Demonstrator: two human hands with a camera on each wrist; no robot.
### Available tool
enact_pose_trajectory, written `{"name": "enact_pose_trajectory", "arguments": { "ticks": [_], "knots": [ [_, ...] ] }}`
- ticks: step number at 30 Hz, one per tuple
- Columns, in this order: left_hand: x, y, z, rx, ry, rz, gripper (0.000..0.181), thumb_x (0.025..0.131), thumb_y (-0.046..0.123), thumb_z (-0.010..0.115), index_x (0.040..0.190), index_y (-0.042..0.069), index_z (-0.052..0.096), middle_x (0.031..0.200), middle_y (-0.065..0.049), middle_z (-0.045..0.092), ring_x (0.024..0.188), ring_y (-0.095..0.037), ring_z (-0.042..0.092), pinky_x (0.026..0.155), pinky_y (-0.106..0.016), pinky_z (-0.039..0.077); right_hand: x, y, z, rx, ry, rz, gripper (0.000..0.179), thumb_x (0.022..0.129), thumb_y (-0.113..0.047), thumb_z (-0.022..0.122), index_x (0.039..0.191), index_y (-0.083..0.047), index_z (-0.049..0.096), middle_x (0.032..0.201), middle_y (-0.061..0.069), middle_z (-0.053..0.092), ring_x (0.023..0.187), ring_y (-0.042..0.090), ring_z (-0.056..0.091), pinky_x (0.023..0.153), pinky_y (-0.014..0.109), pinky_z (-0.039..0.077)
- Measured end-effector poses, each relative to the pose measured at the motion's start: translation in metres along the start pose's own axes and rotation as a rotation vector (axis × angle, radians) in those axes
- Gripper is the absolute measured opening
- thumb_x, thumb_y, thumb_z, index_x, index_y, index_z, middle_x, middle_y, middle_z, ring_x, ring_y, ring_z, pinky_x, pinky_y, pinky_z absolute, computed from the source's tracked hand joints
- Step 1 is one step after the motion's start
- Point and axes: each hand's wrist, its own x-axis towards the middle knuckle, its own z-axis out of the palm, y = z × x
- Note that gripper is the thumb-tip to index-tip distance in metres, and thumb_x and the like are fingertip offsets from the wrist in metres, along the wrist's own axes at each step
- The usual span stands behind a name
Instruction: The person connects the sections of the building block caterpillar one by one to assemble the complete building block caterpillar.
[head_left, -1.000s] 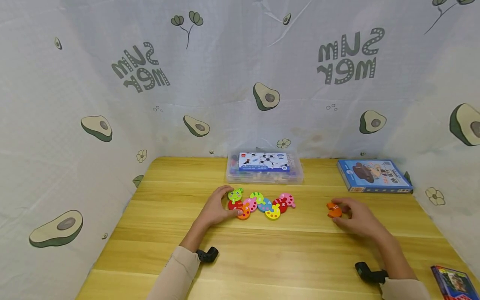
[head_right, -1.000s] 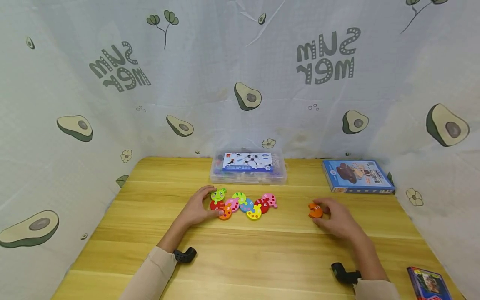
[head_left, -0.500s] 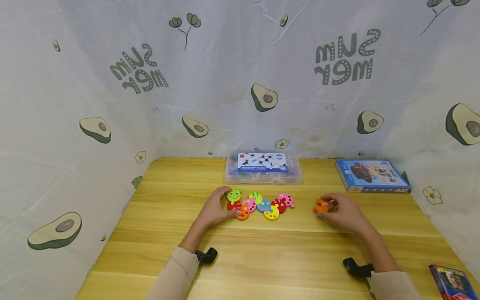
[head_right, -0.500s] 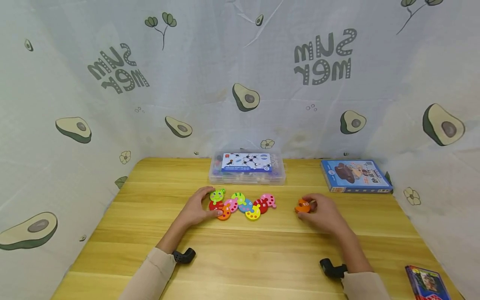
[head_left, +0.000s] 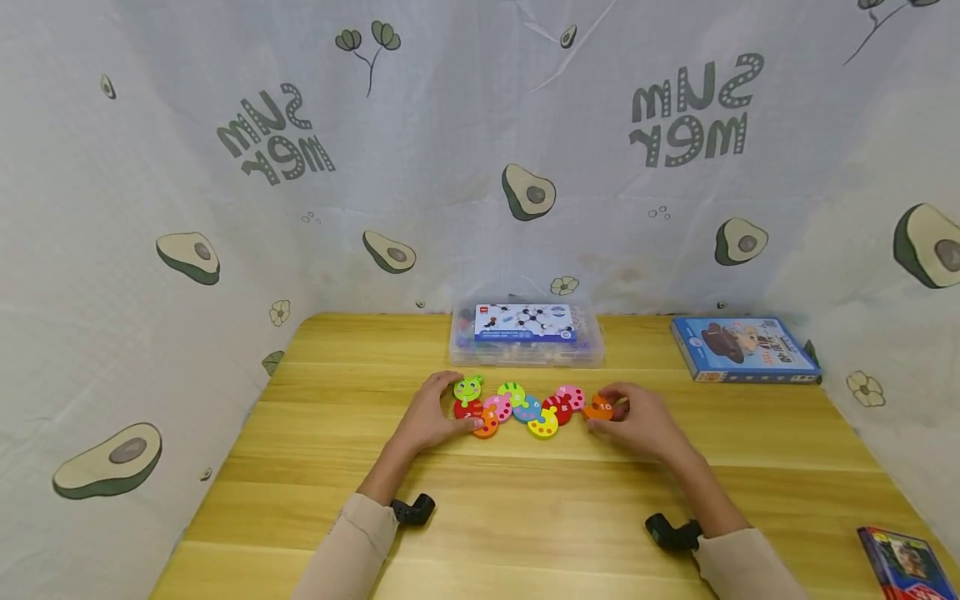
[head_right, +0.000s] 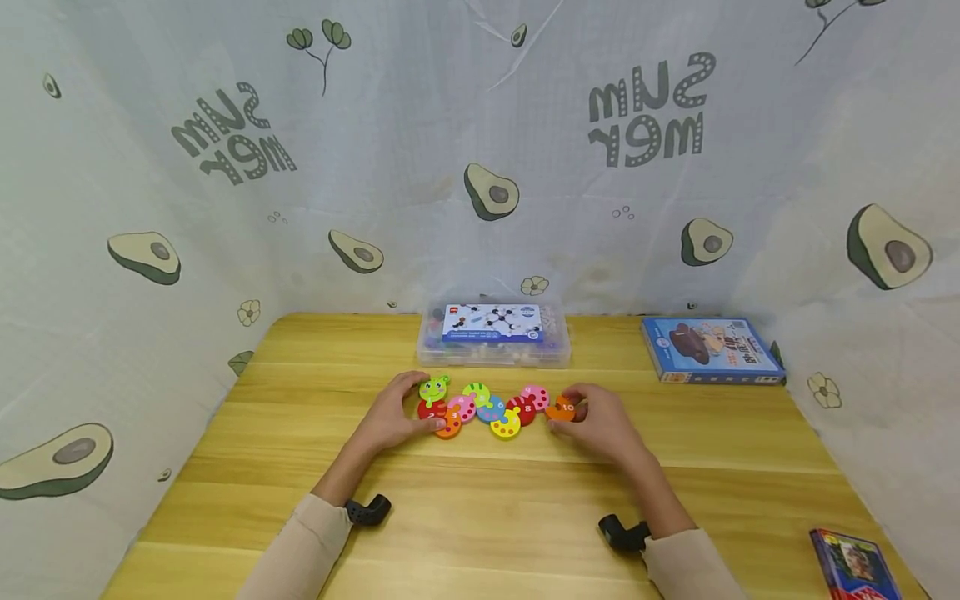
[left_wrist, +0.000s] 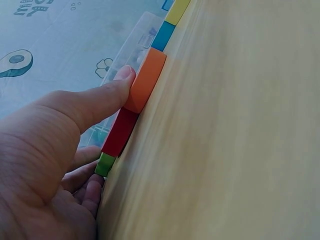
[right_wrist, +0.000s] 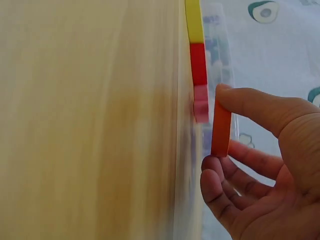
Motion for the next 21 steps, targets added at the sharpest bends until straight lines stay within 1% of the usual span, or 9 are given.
{"name": "enact_pose_trajectory", "arguments": {
  "ticks": [5, 11, 17, 21],
  "knots": [
    [-0.001, 0.001, 0.002, 0.001, -0.006, 0.009, 0.084, 0.076, 0.043, 0.09, 0.146, 0.013, 0.055, 0.155, -0.01, 0.048, 0.146, -0.034, 0.043, 0.121, -0.055, 0.036, 0.002, -0.004, 0.008, 0.006, 0.007, 0.025, 0.057, 0.084, -0.036, 0.086, 0.125, -0.001, 0.066, 0.108, 0.013, 0.067, 0.09, 0.023, 0.058, 0.075, 0.029, 0.052],
    [-0.001, 0.005, 0.003, 0.013, -0.024, -0.007, 0.085, 0.076, 0.044, 0.089, 0.147, 0.014, 0.054, 0.157, -0.009, 0.046, 0.147, -0.033, 0.042, 0.121, -0.054, 0.036, 0.003, -0.006, 0.012, -0.008, 0.014, 0.033, 0.056, 0.083, -0.034, 0.087, 0.122, 0.0, 0.066, 0.105, 0.013, 0.066, 0.087, 0.024, 0.056, 0.073, 0.03, 0.051],
    [-0.002, 0.006, 0.003, 0.016, -0.028, 0.001, 0.085, 0.077, 0.046, 0.089, 0.148, 0.014, 0.054, 0.158, -0.009, 0.046, 0.148, -0.034, 0.041, 0.121, -0.055, 0.036, 0.004, -0.008, 0.015, -0.035, 0.002, 0.044, 0.057, 0.082, -0.031, 0.087, 0.122, 0.003, 0.065, 0.11, 0.016, 0.067, 0.091, 0.026, 0.057, 0.08, 0.037, 0.055],
    [-0.002, 0.006, 0.003, 0.014, -0.026, 0.003, 0.086, 0.076, 0.046, 0.089, 0.147, 0.014, 0.054, 0.157, -0.009, 0.046, 0.147, -0.034, 0.041, 0.121, -0.055, 0.036, 0.005, -0.009, 0.014, -0.031, -0.018, 0.058, 0.06, 0.08, -0.031, 0.088, 0.123, 0.003, 0.064, 0.113, 0.017, 0.066, 0.094, 0.027, 0.057, 0.084, 0.041, 0.056]
  ]
}}
